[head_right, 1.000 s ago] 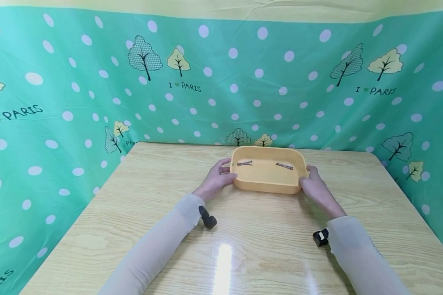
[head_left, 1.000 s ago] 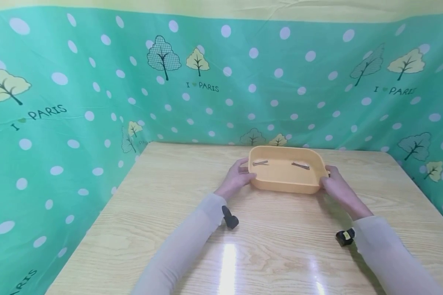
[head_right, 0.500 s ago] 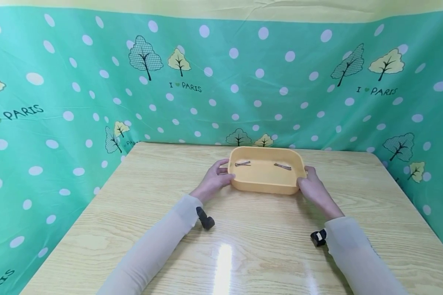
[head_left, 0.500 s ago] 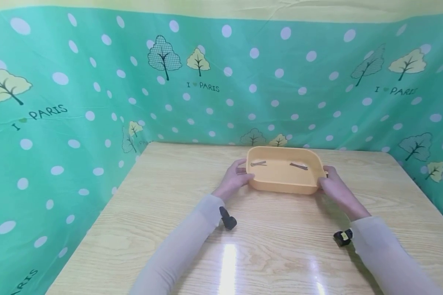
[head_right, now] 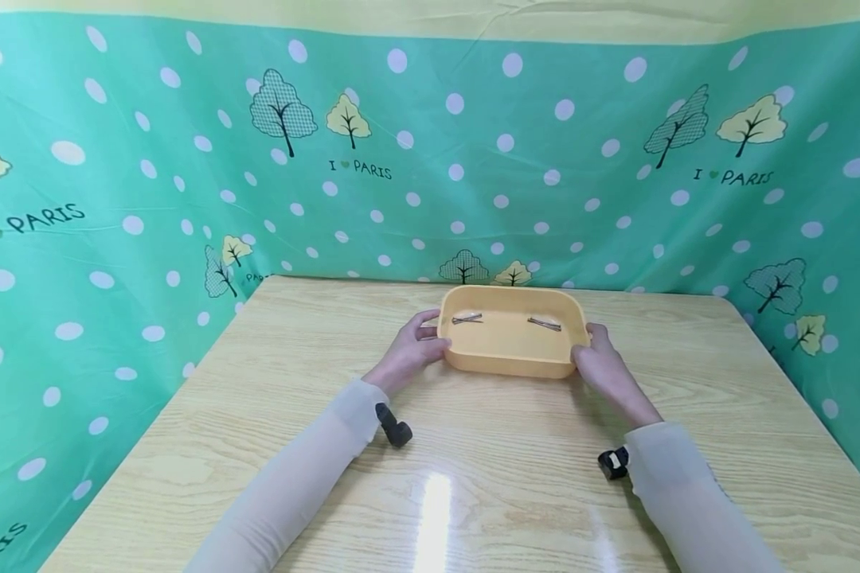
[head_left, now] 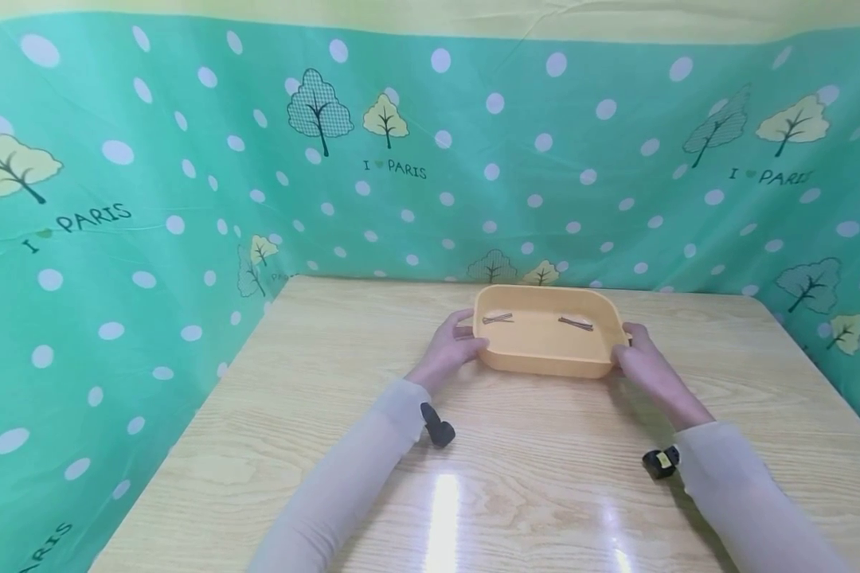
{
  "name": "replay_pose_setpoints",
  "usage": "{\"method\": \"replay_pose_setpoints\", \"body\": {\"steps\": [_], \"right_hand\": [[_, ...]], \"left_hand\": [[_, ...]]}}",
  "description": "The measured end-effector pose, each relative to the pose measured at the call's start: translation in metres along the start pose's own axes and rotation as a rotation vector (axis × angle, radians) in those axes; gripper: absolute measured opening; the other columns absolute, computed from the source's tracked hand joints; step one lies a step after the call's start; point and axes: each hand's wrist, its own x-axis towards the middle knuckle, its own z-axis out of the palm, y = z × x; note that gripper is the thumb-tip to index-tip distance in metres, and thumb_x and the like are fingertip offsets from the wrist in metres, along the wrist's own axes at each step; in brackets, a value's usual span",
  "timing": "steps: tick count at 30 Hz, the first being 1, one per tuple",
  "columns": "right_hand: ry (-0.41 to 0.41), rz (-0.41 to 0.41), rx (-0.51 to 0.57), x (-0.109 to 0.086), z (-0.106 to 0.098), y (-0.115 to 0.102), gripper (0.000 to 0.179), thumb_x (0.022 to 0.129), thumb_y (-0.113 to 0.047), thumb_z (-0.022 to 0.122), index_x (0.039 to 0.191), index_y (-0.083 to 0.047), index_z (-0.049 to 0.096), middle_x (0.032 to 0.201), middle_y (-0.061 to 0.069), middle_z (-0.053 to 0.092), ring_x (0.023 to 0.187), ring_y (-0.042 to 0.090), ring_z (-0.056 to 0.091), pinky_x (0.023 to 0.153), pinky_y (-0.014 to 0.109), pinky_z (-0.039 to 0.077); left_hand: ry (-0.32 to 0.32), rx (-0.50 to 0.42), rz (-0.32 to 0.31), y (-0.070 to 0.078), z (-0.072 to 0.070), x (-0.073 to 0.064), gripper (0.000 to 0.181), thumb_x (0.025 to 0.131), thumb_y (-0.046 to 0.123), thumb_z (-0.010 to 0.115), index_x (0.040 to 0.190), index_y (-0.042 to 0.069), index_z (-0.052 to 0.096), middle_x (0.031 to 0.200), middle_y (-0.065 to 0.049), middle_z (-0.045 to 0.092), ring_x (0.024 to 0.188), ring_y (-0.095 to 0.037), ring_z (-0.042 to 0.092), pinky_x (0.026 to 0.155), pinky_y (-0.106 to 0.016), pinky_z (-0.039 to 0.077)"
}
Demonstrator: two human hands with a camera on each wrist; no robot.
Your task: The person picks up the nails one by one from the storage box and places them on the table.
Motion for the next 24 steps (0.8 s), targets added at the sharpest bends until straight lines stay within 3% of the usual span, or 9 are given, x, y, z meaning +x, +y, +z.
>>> {"method": "replay_pose_setpoints", "body": {"steps": [5,15,24], "right_hand": [[0.004,0.001,-0.007,0.001,0.001,0.0,0.074,0.087,-0.01,0.032,0.147,0.008,-0.009,0.146,0.039,0.013,0.133,0.049,0.028,0.106,0.06,0.029],[0.0,-0.012,-0.002,0.0,0.005,0.0,0.073,0.088,-0.01,0.031,0.147,0.008,-0.009,0.146,0.039,0.013,0.133,0.05,0.027,0.106,0.059,0.029],[-0.001,-0.009,0.019,0.0,0.006,-0.002,0.073,0.088,-0.01,0.032,0.147,0.007,-0.008,0.145,0.038,0.016,0.13,0.048,0.032,0.105,0.057,0.034]], "left_hand": [[-0.032,-0.004,-0.013,0.02,0.0,-0.016,0.073,0.085,0.003,0.065,0.148,0.004,0.028,0.138,-0.03,0.041,0.118,-0.034,0.052,0.099,-0.045,0.045],[-0.029,-0.007,-0.009,-0.007,-0.009,0.002,0.075,0.084,0.008,0.069,0.148,0.012,0.03,0.137,-0.025,0.044,0.116,-0.032,0.054,0.097,-0.043,0.047],[0.013,0.01,0.003,-0.01,-0.009,0.002,0.073,0.083,0.009,0.07,0.146,0.014,0.034,0.129,-0.02,0.051,0.11,-0.028,0.058,0.091,-0.037,0.051]]}}
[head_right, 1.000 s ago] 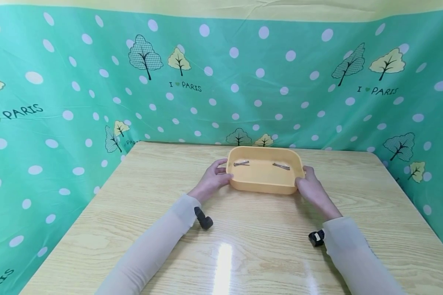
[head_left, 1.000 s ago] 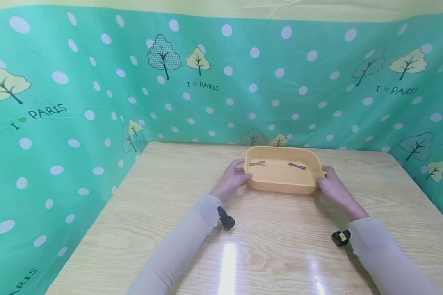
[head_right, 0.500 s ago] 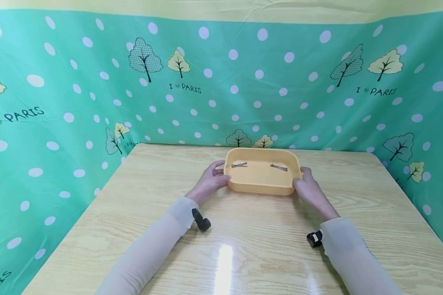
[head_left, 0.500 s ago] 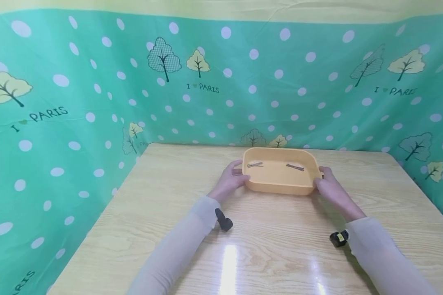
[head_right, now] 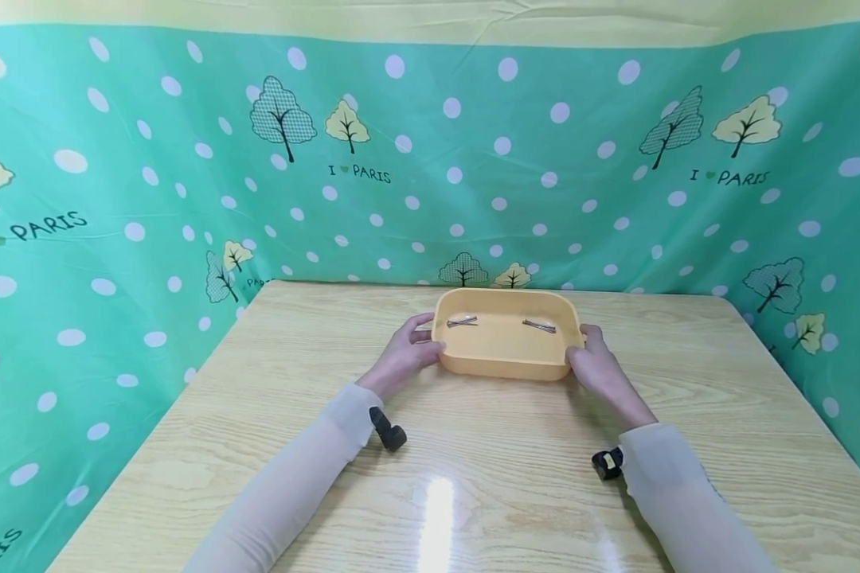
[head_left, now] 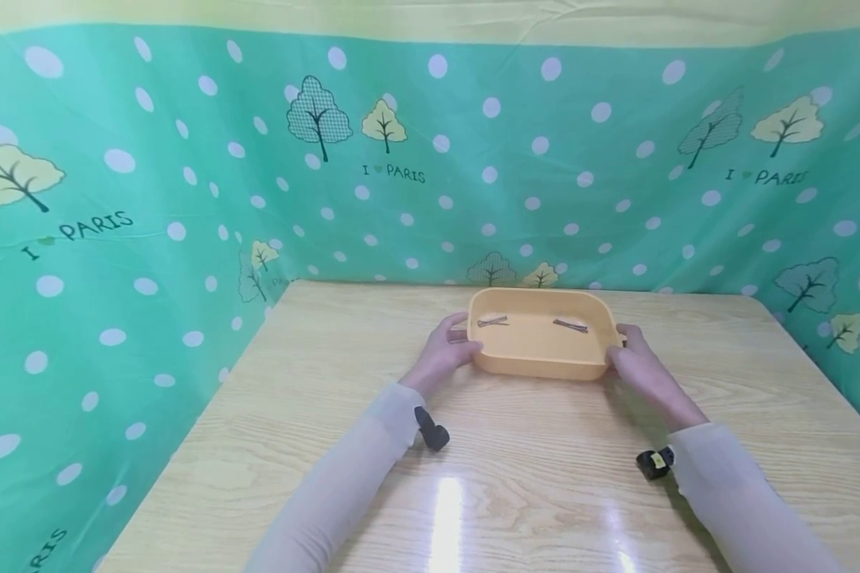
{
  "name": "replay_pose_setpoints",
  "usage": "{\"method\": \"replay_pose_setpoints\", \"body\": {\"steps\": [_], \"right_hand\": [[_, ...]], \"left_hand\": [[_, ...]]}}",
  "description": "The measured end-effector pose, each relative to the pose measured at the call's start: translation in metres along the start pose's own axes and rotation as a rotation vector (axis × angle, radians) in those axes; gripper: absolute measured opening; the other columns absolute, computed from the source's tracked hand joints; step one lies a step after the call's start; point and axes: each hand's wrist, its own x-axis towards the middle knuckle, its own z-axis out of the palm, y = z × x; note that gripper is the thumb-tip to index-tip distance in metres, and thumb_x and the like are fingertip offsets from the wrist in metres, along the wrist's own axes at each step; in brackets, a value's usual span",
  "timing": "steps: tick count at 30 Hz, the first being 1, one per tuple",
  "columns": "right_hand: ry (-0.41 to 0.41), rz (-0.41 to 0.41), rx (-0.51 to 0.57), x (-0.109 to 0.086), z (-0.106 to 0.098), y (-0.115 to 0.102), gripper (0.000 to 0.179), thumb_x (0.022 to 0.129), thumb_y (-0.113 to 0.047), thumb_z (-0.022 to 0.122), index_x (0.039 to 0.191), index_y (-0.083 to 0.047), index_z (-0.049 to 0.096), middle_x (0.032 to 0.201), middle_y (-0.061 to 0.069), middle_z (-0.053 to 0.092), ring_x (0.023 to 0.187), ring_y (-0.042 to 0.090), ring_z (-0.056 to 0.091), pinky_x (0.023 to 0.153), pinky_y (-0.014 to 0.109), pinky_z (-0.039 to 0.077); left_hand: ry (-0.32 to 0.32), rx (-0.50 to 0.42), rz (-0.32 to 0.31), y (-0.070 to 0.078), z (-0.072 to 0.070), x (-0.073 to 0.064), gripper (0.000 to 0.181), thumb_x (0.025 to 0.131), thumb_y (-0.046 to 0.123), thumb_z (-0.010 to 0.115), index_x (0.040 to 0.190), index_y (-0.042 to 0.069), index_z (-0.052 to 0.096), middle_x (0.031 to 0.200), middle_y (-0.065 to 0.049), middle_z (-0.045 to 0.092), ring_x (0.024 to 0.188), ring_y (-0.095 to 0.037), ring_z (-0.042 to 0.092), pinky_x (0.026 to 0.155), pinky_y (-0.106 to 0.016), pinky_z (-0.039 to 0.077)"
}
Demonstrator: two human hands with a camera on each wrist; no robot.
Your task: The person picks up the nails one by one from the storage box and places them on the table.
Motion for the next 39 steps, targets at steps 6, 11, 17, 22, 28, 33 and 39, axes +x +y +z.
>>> {"method": "replay_pose_setpoints", "body": {"steps": [6,11,17,22,28,33,39], "right_hand": [[0.001,0.01,0.005,0.001,0.002,-0.001,0.073,0.088,-0.01,0.032,0.147,0.006,-0.008,0.143,0.038,0.019,0.129,0.047,0.034,0.104,0.056,0.035],[0.001,-0.005,0.004,0.001,0.005,-0.001,0.073,0.088,-0.009,0.032,0.147,0.007,-0.008,0.144,0.04,0.017,0.129,0.05,0.032,0.104,0.057,0.034],[0.01,-0.017,0.009,0.001,0.008,-0.002,0.073,0.087,-0.008,0.033,0.147,0.008,-0.006,0.142,0.039,0.02,0.128,0.049,0.033,0.104,0.056,0.034],[0.008,-0.012,0.0,0.001,0.008,-0.002,0.074,0.087,-0.009,0.034,0.147,0.008,-0.006,0.142,0.039,0.02,0.127,0.049,0.033,0.105,0.058,0.032],[0.007,-0.004,-0.005,0.0,0.01,-0.004,0.074,0.087,-0.009,0.033,0.147,0.006,-0.007,0.142,0.038,0.02,0.128,0.049,0.033,0.105,0.059,0.031],[0.011,-0.001,-0.001,-0.001,0.013,-0.006,0.075,0.086,-0.01,0.034,0.147,0.006,-0.007,0.141,0.038,0.022,0.127,0.048,0.034,0.105,0.059,0.031],[0.011,0.011,-0.01,-0.002,0.016,-0.007,0.075,0.086,-0.01,0.034,0.147,0.006,-0.006,0.141,0.037,0.024,0.127,0.046,0.035,0.105,0.059,0.03]], "left_hand": [[0.014,0.007,-0.008,-0.001,-0.002,0.0,0.074,0.082,0.009,0.07,0.146,0.013,0.034,0.129,-0.02,0.051,0.109,-0.028,0.058,0.089,-0.035,0.052],[0.008,0.0,-0.021,-0.002,-0.005,0.001,0.074,0.082,0.008,0.071,0.146,0.014,0.035,0.132,-0.022,0.049,0.11,-0.029,0.058,0.09,-0.036,0.052],[0.004,-0.005,-0.009,-0.001,-0.008,-0.003,0.073,0.082,0.009,0.07,0.146,0.015,0.035,0.133,-0.024,0.047,0.112,-0.03,0.057,0.093,-0.038,0.05],[-0.003,0.009,-0.002,0.0,-0.01,-0.006,0.074,0.082,0.012,0.071,0.147,0.014,0.034,0.134,-0.023,0.047,0.114,-0.03,0.055,0.093,-0.038,0.05],[0.007,0.007,-0.009,0.001,-0.012,-0.009,0.074,0.082,0.012,0.071,0.146,0.016,0.035,0.134,-0.022,0.048,0.115,-0.029,0.055,0.092,-0.038,0.05],[0.02,-0.018,-0.02,0.001,-0.013,-0.011,0.073,0.081,0.01,0.071,0.145,0.019,0.037,0.133,-0.021,0.049,0.114,-0.028,0.056,0.093,-0.039,0.05],[0.017,-0.035,-0.017,0.0,-0.015,-0.014,0.073,0.081,0.009,0.07,0.145,0.019,0.037,0.133,-0.021,0.049,0.115,-0.028,0.055,0.095,-0.04,0.049]]}}
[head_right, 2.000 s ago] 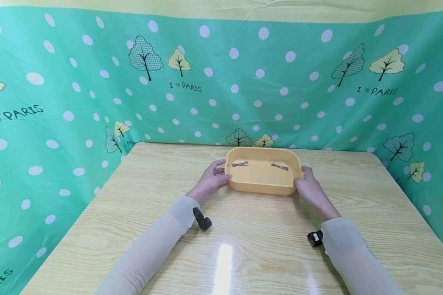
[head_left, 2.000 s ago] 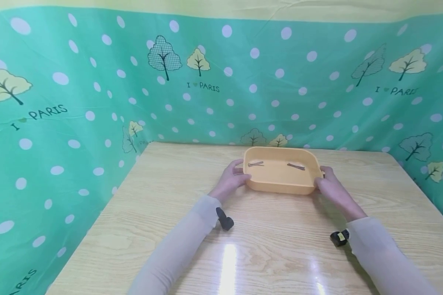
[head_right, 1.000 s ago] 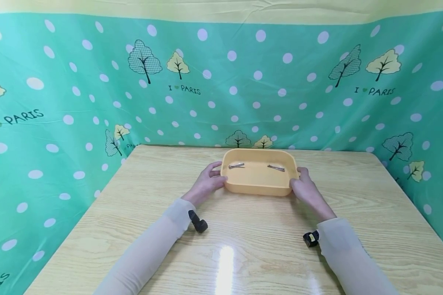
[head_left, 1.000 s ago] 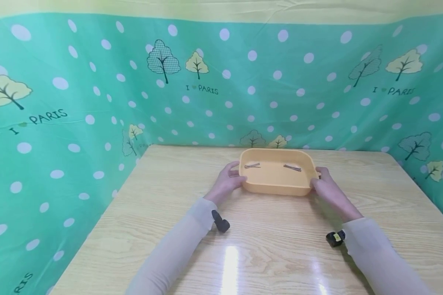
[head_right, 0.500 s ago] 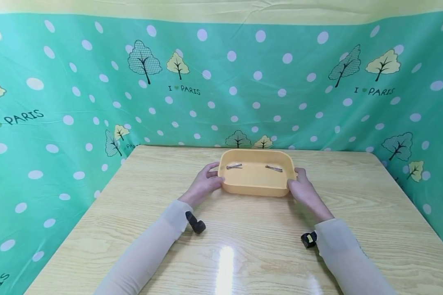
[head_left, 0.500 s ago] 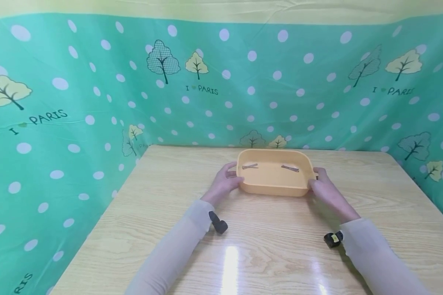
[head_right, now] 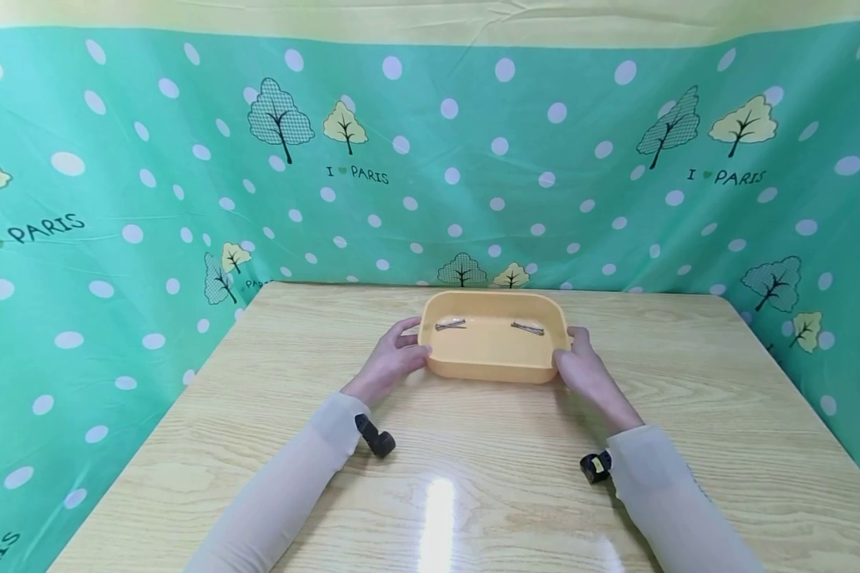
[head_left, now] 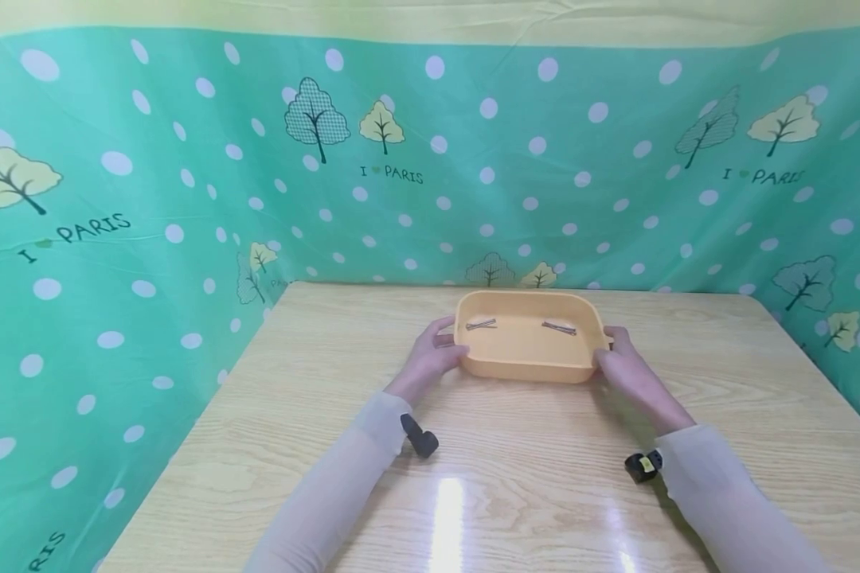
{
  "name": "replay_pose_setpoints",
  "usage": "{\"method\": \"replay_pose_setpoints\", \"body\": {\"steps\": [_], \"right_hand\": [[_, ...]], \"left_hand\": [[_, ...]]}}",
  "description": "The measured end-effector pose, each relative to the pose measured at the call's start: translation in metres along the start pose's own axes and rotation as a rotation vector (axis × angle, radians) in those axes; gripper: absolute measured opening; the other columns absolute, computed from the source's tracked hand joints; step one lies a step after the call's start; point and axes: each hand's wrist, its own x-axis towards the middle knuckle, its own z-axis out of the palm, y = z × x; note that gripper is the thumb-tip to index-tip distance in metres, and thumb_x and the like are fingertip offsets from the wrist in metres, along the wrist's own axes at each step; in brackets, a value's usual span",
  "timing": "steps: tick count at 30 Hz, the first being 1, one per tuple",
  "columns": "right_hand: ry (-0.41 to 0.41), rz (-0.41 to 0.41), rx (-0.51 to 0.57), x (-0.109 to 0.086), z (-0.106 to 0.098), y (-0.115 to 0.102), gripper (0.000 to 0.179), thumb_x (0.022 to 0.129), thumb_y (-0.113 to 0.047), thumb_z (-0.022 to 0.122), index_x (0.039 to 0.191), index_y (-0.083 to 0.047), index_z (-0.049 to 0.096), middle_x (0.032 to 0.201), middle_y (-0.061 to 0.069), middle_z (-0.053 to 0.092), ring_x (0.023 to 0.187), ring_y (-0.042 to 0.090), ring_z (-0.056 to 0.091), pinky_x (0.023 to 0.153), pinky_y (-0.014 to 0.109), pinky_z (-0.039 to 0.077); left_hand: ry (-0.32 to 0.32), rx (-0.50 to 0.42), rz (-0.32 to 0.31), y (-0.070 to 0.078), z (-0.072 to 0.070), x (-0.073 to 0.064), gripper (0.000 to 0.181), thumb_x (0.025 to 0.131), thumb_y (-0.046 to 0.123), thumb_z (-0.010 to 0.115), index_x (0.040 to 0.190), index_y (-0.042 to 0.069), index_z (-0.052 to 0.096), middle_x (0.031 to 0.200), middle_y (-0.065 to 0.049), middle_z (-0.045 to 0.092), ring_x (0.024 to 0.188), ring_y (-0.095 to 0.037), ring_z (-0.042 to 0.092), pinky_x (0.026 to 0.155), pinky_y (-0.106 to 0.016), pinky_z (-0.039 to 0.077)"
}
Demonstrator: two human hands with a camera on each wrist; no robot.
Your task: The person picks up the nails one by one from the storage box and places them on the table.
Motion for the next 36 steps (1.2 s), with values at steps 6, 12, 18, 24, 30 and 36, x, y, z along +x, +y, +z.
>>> {"method": "replay_pose_setpoints", "body": {"steps": [6,12,18,24,30,36], "right_hand": [[-0.008,-0.006,0.007,0.0,0.002,-0.002,0.075,0.085,-0.009,0.034,0.147,0.007,-0.006,0.143,0.038,0.021,0.129,0.047,0.033,0.107,0.058,0.029],[-0.005,-0.023,0.021,0.0,0.003,-0.003,0.075,0.084,-0.008,0.035,0.146,0.009,-0.004,0.141,0.038,0.023,0.128,0.046,0.034,0.106,0.056,0.032],[0.001,-0.039,0.017,0.001,0.005,-0.003,0.073,0.085,-0.008,0.035,0.146,0.009,-0.002,0.139,0.037,0.026,0.126,0.045,0.036,0.105,0.056,0.032],[-0.011,-0.018,0.008,0.001,0.007,-0.004,0.073,0.085,-0.01,0.035,0.147,0.007,-0.002,0.141,0.037,0.023,0.128,0.046,0.034,0.107,0.058,0.028],[-0.023,-0.015,0.012,0.0,0.008,-0.006,0.075,0.085,-0.01,0.035,0.147,0.006,-0.003,0.141,0.036,0.023,0.128,0.045,0.034,0.107,0.058,0.027],[-0.021,-0.01,-0.004,0.0,0.01,-0.007,0.076,0.084,-0.011,0.036,0.147,0.007,-0.003,0.142,0.037,0.023,0.13,0.045,0.032,0.108,0.058,0.026]], "left_hand": [[0.006,0.019,-0.017,-0.002,-0.004,-0.001,0.073,0.081,0.011,0.072,0.145,0.023,0.038,0.132,-0.017,0.05,0.115,-0.027,0.054,0.095,-0.04,0.049],[0.001,0.03,-0.024,-0.002,-0.007,-0.003,0.073,0.081,0.014,0.071,0.145,0.024,0.037,0.132,-0.015,0.051,0.114,-0.026,0.055,0.096,-0.041,0.047],[-0.009,0.01,-0.015,-0.003,-0.01,-0.005,0.075,0.08,0.015,0.072,0.146,0.023,0.036,0.133,-0.016,0.05,0.114,-0.026,0.056,0.096,-0.043,0.047],[-0.004,-0.013,-0.021,-0.004,-0.012,-0.007,0.076,0.08,0.013,0.071,0.147,0.022,0.035,0.134,-0.018,0.048,0.112,-0.027,0.057,0.096,-0.042,0.047],[0.001,-0.019,-0.025,-0.005,-0.014,-0.008,0.075,0.081,0.012,0.07,0.147,0.021,0.034,0.135,-0.017,0.047,0.111,-0.028,0.057,0.097,-0.043,0.046],[0.004,-0.046,-0.023,-0.005,-0.015,-0.009,0.075,0.08,0.009,0.07,0.146,0.021,0.036,0.134,-0.018,0.046,0.11,-0.029,0.057,0.097,-0.043,0.046]]}}
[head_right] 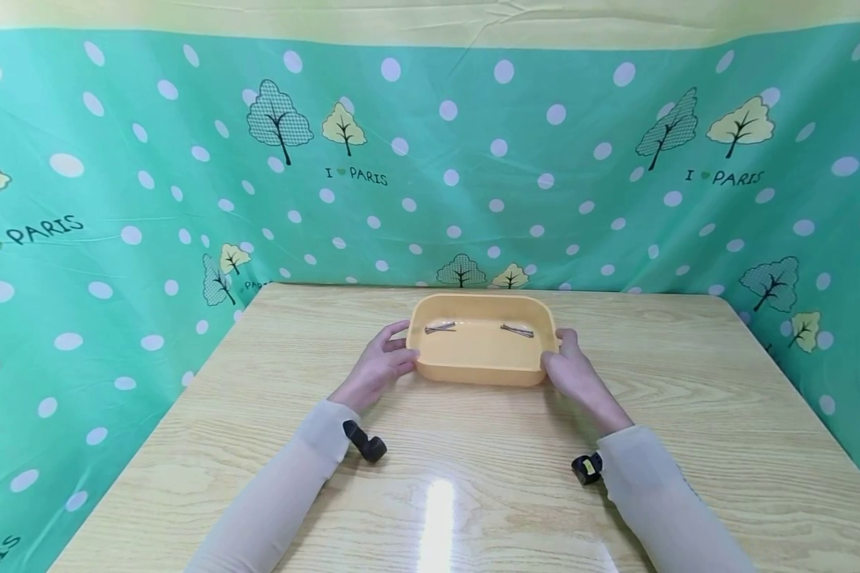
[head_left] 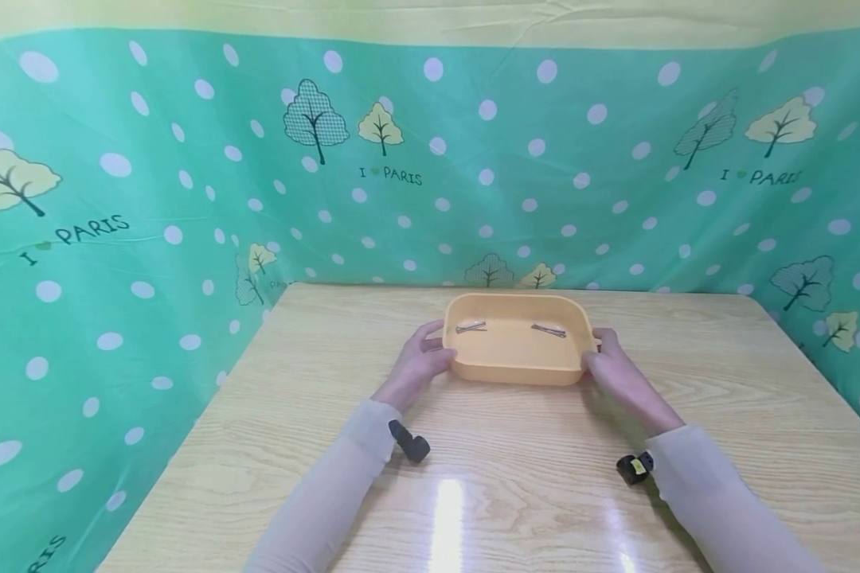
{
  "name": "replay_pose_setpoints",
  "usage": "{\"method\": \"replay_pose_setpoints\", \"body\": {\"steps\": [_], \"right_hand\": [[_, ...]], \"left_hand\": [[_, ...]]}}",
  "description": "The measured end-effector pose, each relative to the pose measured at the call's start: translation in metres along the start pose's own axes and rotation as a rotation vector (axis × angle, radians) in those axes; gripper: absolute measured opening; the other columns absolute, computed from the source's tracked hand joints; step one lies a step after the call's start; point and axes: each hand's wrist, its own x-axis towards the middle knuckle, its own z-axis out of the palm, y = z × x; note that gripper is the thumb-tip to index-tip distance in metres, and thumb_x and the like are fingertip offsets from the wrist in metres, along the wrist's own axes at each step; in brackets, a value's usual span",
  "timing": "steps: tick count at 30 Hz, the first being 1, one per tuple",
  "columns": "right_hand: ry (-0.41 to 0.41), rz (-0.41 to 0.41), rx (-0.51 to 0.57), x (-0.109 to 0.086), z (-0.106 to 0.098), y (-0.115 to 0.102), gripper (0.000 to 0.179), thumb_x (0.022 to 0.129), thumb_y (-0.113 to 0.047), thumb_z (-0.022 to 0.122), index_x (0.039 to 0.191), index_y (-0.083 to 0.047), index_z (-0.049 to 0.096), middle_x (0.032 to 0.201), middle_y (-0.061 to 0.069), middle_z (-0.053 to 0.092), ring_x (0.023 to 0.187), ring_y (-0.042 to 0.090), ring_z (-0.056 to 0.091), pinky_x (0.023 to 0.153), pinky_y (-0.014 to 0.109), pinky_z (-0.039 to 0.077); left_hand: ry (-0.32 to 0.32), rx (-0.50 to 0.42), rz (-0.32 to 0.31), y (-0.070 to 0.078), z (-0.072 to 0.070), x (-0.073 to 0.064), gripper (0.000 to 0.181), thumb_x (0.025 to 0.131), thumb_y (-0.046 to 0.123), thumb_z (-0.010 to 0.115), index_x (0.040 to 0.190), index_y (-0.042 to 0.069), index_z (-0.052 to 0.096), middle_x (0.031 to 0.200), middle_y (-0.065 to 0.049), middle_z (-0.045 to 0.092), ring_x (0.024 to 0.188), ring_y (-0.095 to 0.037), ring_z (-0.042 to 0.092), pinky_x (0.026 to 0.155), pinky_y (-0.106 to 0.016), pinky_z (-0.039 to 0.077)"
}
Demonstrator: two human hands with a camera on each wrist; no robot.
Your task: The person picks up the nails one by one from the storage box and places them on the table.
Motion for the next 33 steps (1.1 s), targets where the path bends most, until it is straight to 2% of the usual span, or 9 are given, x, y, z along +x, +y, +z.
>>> {"method": "replay_pose_setpoints", "body": {"steps": [12,18,25,33], "right_hand": [[-0.017,-0.042,0.037,-0.0001,0.0033,-0.0005,0.076,0.085,-0.008,0.038,0.146,0.009,-0.003,0.141,0.038,0.025,0.128,0.046,0.035,0.107,0.055,0.031],[-0.021,-0.031,0.042,0.0005,0.0036,-0.0002,0.075,0.085,-0.008,0.036,0.146,0.008,-0.004,0.141,0.038,0.024,0.129,0.046,0.035,0.107,0.055,0.031],[-0.013,-0.028,0.037,0.0006,0.0042,0.0002,0.074,0.085,-0.009,0.037,0.146,0.008,-0.002,0.141,0.038,0.025,0.128,0.046,0.035,0.107,0.056,0.03],[-0.005,-0.01,0.037,0.0005,0.007,-0.003,0.076,0.084,-0.008,0.038,0.147,0.008,-0.001,0.141,0.036,0.025,0.127,0.044,0.037,0.106,0.055,0.032]], "left_hand": [[0.011,-0.023,0.002,-0.0018,-0.003,0.0008,0.076,0.079,0.006,0.07,0.145,0.02,0.037,0.135,-0.021,0.045,0.112,-0.031,0.056,0.097,-0.043,0.046],[0.028,-0.033,0.008,-0.0022,-0.0027,0.0014,0.075,0.077,0.005,0.07,0.143,0.019,0.039,0.132,-0.021,0.048,0.109,-0.029,0.058,0.095,-0.04,0.049],[0.039,-0.017,0.013,-0.0019,-0.0029,0.0001,0.076,0.074,0.006,0.07,0.142,0.021,0.04,0.132,-0.02,0.048,0.108,-0.029,0.059,0.096,-0.043,0.047],[0.043,-0.021,0.016,-0.0031,-0.0047,-0.0004,0.073,0.076,0.004,0.069,0.142,0.02,0.041,0.133,-0.021,0.048,0.107,-0.029,0.059,0.095,-0.043,0.048]]}}
